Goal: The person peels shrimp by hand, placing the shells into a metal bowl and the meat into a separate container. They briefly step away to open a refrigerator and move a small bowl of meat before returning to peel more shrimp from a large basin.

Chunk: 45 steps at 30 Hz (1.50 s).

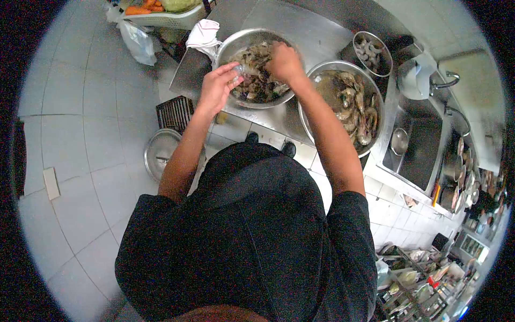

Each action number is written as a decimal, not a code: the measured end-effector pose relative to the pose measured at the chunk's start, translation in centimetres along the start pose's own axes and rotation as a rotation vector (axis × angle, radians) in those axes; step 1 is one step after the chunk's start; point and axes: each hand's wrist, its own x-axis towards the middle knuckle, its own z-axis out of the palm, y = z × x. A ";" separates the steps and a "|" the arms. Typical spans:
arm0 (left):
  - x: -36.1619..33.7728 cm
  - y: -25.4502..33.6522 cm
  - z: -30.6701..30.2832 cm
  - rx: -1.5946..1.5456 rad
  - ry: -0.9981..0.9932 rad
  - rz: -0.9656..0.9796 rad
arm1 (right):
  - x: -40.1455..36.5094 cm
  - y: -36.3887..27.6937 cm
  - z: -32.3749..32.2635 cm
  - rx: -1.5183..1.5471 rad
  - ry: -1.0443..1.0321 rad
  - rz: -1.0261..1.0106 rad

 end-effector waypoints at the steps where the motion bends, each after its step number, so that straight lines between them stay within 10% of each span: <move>1: 0.0 0.3 0.2 -0.003 0.013 -0.006 | -0.3 -1.1 0.2 -0.014 0.082 -0.129; 3: 0.2 0.3 0.5 -0.013 0.034 -0.013 | -0.5 -2.5 1.2 0.095 0.132 -0.333; 6: 0.7 -0.1 1.0 -0.003 0.031 -0.029 | -1.0 -7.0 -1.3 -0.049 -0.434 -0.091; 15: 3.3 -0.1 -1.1 0.129 -0.291 -0.340 | -2.9 -5.2 1.0 -0.094 -0.344 -0.210; 45: -0.1 0.1 -0.8 0.309 -0.020 -0.036 | 3.1 -0.2 1.5 0.141 0.190 0.133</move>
